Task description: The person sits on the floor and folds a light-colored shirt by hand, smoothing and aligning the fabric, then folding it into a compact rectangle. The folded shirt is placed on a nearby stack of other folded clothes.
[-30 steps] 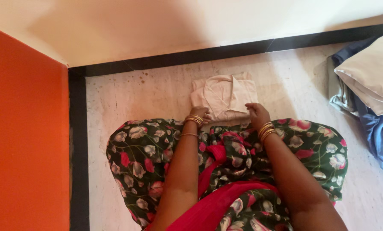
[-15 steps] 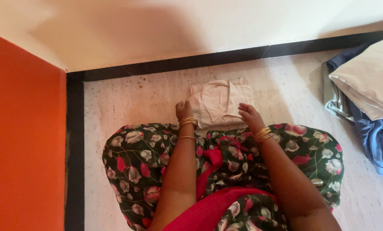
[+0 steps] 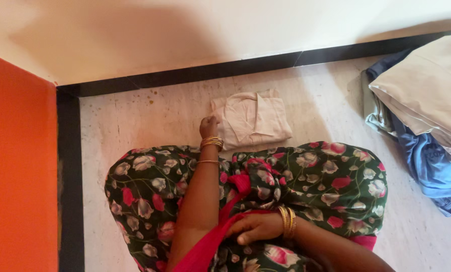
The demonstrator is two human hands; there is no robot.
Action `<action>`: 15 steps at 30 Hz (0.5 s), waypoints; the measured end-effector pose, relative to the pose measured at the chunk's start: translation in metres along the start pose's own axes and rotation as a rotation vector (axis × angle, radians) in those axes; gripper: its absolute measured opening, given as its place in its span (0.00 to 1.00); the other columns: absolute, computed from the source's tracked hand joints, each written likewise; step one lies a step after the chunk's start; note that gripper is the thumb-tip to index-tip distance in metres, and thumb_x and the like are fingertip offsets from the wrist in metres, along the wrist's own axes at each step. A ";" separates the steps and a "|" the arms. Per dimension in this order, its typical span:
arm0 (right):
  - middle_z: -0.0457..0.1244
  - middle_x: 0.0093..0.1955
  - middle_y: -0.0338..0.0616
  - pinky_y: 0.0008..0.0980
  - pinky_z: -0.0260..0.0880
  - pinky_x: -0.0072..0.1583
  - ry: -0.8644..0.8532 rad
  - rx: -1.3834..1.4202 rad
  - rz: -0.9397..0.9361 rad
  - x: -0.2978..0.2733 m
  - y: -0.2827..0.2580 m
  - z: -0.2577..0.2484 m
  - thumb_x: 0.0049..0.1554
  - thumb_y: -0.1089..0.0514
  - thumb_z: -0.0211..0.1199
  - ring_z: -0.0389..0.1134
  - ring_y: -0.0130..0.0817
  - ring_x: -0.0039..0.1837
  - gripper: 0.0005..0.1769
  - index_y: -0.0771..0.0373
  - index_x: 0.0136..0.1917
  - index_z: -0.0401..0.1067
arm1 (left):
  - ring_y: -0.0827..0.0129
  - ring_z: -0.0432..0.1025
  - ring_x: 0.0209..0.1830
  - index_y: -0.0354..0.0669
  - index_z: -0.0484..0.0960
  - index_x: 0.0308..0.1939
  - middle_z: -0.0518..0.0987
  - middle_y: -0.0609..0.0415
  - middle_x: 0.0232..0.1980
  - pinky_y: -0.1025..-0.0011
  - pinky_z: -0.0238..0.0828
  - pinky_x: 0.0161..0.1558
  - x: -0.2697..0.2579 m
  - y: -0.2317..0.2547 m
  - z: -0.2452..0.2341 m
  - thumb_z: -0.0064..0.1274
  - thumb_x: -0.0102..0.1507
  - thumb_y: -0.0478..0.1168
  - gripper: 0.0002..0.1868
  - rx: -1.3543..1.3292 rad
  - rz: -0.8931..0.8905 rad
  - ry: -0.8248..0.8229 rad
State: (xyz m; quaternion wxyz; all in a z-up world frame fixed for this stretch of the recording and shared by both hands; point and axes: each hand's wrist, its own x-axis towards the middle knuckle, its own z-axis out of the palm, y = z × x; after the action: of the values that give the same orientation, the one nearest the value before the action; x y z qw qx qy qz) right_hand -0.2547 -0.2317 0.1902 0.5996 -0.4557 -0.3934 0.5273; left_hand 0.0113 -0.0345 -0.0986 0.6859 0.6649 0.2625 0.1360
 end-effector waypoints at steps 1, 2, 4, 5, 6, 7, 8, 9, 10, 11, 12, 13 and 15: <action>0.64 0.71 0.48 0.41 0.59 0.75 0.089 -0.055 0.005 0.008 -0.002 0.002 0.67 0.51 0.57 0.62 0.37 0.73 0.25 0.68 0.72 0.66 | 0.71 0.74 0.29 0.33 0.82 0.33 0.82 0.53 0.31 0.73 0.72 0.37 -0.001 -0.001 -0.002 0.55 0.62 0.43 0.13 -0.023 -0.002 -0.036; 0.66 0.68 0.47 0.42 0.62 0.72 0.178 -0.111 0.011 0.012 -0.006 0.004 0.66 0.51 0.59 0.65 0.38 0.70 0.25 0.68 0.70 0.67 | 0.72 0.73 0.29 0.34 0.82 0.34 0.82 0.52 0.30 0.73 0.71 0.36 -0.004 -0.002 -0.003 0.55 0.62 0.42 0.12 -0.047 -0.004 -0.072; 0.68 0.59 0.48 0.40 0.66 0.67 0.411 -0.497 -0.100 0.016 -0.018 0.003 0.61 0.49 0.64 0.67 0.38 0.64 0.22 0.67 0.61 0.74 | 0.72 0.72 0.27 0.32 0.82 0.33 0.82 0.51 0.30 0.74 0.70 0.34 -0.001 0.003 -0.006 0.55 0.63 0.42 0.13 -0.050 -0.040 -0.095; 0.70 0.54 0.48 0.39 0.67 0.64 0.528 -0.690 -0.154 0.016 -0.024 0.002 0.59 0.48 0.67 0.69 0.39 0.61 0.21 0.67 0.56 0.77 | 0.72 0.72 0.27 0.31 0.82 0.33 0.83 0.50 0.30 0.74 0.70 0.33 0.001 0.005 -0.008 0.56 0.63 0.42 0.13 -0.053 -0.059 -0.106; 0.70 0.52 0.46 0.40 0.67 0.65 0.539 -0.766 -0.240 0.016 -0.028 -0.001 0.59 0.48 0.66 0.69 0.39 0.59 0.18 0.66 0.52 0.78 | 0.73 0.73 0.27 0.32 0.82 0.35 0.83 0.50 0.31 0.74 0.71 0.33 0.004 0.009 -0.008 0.56 0.63 0.41 0.12 -0.088 -0.081 -0.111; 0.70 0.50 0.45 0.41 0.66 0.65 0.548 -0.834 -0.322 0.013 -0.029 -0.001 0.60 0.48 0.66 0.69 0.39 0.58 0.16 0.64 0.49 0.78 | 0.73 0.73 0.27 0.32 0.82 0.36 0.84 0.50 0.32 0.74 0.73 0.34 0.004 0.009 -0.009 0.56 0.63 0.41 0.12 -0.122 -0.112 -0.115; 0.71 0.48 0.43 0.42 0.65 0.65 0.556 -0.902 -0.404 0.011 -0.027 -0.006 0.60 0.49 0.66 0.70 0.39 0.57 0.14 0.62 0.45 0.79 | 0.73 0.74 0.28 0.33 0.82 0.38 0.85 0.49 0.32 0.74 0.74 0.34 0.005 0.009 -0.011 0.56 0.63 0.41 0.11 -0.156 -0.143 -0.118; 0.71 0.49 0.44 0.40 0.67 0.64 0.389 -0.617 -0.223 0.012 -0.021 -0.013 0.61 0.49 0.64 0.70 0.38 0.57 0.15 0.64 0.48 0.78 | 0.72 0.75 0.28 0.34 0.82 0.39 0.85 0.49 0.33 0.74 0.75 0.34 0.002 0.005 -0.014 0.55 0.64 0.42 0.12 -0.204 -0.161 -0.164; 0.71 0.50 0.44 0.37 0.69 0.63 0.220 -0.329 -0.047 0.013 -0.013 -0.025 0.63 0.49 0.63 0.70 0.36 0.57 0.17 0.66 0.51 0.78 | 0.70 0.76 0.28 0.35 0.82 0.40 0.85 0.49 0.33 0.74 0.76 0.35 0.003 0.004 -0.015 0.54 0.64 0.44 0.13 -0.254 -0.180 -0.210; 0.71 0.51 0.45 0.35 0.71 0.62 0.053 -0.039 0.124 0.012 -0.004 -0.038 0.65 0.49 0.62 0.71 0.35 0.57 0.18 0.68 0.54 0.77 | 0.69 0.78 0.28 0.36 0.81 0.41 0.85 0.49 0.34 0.74 0.77 0.35 0.005 0.003 -0.013 0.54 0.65 0.45 0.13 -0.303 -0.201 -0.258; 0.72 0.50 0.46 0.35 0.72 0.61 0.147 0.012 0.122 0.007 0.004 -0.056 0.66 0.48 0.60 0.72 0.36 0.55 0.19 0.69 0.52 0.78 | 0.70 0.77 0.28 0.38 0.81 0.42 0.86 0.50 0.34 0.75 0.72 0.32 0.007 0.003 -0.013 0.54 0.66 0.47 0.14 -0.265 -0.249 -0.285; 0.73 0.49 0.48 0.36 0.74 0.59 0.239 0.065 0.127 -0.003 0.010 -0.072 0.66 0.47 0.58 0.74 0.36 0.53 0.21 0.70 0.50 0.78 | 0.71 0.76 0.28 0.41 0.81 0.43 0.86 0.51 0.35 0.75 0.68 0.29 0.007 0.002 -0.012 0.54 0.66 0.49 0.15 -0.230 -0.302 -0.309; 0.73 0.46 0.53 0.41 0.76 0.55 0.661 0.278 0.094 -0.042 0.012 -0.102 0.67 0.45 0.50 0.76 0.42 0.49 0.27 0.72 0.49 0.78 | 0.73 0.77 0.30 0.42 0.81 0.43 0.86 0.52 0.36 0.77 0.68 0.29 0.005 0.000 -0.013 0.54 0.65 0.49 0.14 -0.200 -0.299 -0.337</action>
State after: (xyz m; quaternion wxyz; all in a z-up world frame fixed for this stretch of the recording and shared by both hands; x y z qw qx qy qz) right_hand -0.1659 -0.2861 0.1512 0.7259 -0.5330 -0.0815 0.4270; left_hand 0.0085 -0.0212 -0.0995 0.7950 0.5606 0.2251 -0.0544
